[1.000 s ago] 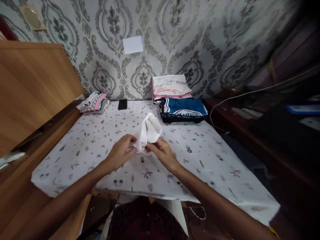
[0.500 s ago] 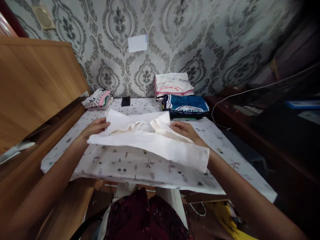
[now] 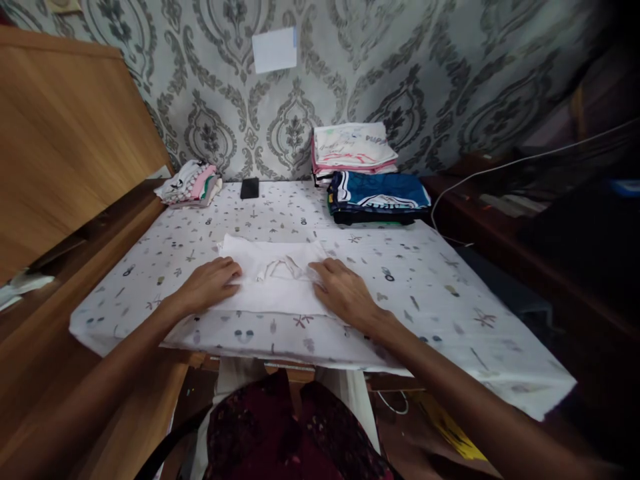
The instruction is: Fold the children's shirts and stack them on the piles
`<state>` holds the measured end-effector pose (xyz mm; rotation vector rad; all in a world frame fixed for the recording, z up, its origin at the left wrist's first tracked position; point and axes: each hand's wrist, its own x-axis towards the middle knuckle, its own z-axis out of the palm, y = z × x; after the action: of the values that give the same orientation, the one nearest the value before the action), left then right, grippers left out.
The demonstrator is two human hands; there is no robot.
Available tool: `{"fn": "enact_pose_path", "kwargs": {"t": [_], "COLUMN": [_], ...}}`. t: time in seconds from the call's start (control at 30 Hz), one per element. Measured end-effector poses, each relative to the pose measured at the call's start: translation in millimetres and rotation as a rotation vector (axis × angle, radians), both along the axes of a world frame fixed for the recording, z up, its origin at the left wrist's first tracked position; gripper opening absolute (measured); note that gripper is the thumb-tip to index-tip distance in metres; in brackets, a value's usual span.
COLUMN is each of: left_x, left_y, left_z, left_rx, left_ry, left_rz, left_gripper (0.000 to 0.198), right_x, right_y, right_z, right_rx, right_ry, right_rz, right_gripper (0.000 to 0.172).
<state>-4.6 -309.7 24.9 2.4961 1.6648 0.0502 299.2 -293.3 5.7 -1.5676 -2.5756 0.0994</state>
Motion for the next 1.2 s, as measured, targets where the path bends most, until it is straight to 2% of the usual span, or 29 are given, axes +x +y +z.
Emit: {"fn": "enact_pose_path", "kwargs": {"t": [0.17,0.3,0.43,0.53,0.6,0.7,0.77,0.83,0.9,0.97,1.03,1.1,1.2], "left_x": [-6.1,-19.3,-16.6,0.9,14.8,29.0,31.8,30.8,28.3,25.5,21.7,15.5,3.5], "left_y": [14.6,40.9,81.3,117.5,139.5,159.8,160.8,152.1,137.5,123.9,118.1,123.8,151.1], "left_z": [11.0,32.7,60.5,67.2,59.5,34.0,14.7,-0.9,-10.3,-13.8,-13.6,-11.5,-7.9], "left_rx": [-0.050,-0.038,0.146,0.283,0.345,0.323,0.292,0.327,0.382,0.367,0.323,0.302,0.230], "left_ry": [0.059,0.025,0.103,0.166,0.131,-0.049,-0.168,-0.222,-0.220,-0.197,-0.180,-0.179,-0.212], "left_rz": [-0.015,-0.068,0.032,0.183,0.301,0.405,0.347,0.218,0.090,0.017,0.015,0.100,0.347], "left_gripper": [0.023,0.024,0.024,0.027,0.032,0.042,0.046,0.040,0.032,0.027,0.028,0.027,0.024], "right_x": [-0.7,10.1,28.3,48.3,63.5,82.6,88.5,86.5,76.7,61.3,43.7,27.8,13.8], "right_y": [19.9,35.3,54.3,71.1,78.5,78.7,73.4,67.7,64.3,64.0,65.9,68.9,73.8], "right_z": [13.4,13.8,2.2,-9.4,-15.8,-20.8,-21.0,-18.4,-13.2,-6.1,0.9,5.8,7.9], "right_rx": [-0.095,-0.138,-0.130,-0.117,-0.094,-0.043,0.029,0.118,0.207,0.272,0.275,0.201,0.072], "right_ry": [-0.042,0.046,0.323,0.619,0.702,0.641,0.579,0.558,0.556,0.521,0.402,0.228,0.014], "right_rz": [-0.042,-0.039,-0.102,-0.259,-0.384,-0.512,-0.507,-0.417,-0.289,-0.154,-0.036,0.026,-0.029], "right_gripper": [0.036,0.034,0.025,0.022,0.023,0.028,0.032,0.032,0.032,0.034,0.035,0.038,0.033]}}
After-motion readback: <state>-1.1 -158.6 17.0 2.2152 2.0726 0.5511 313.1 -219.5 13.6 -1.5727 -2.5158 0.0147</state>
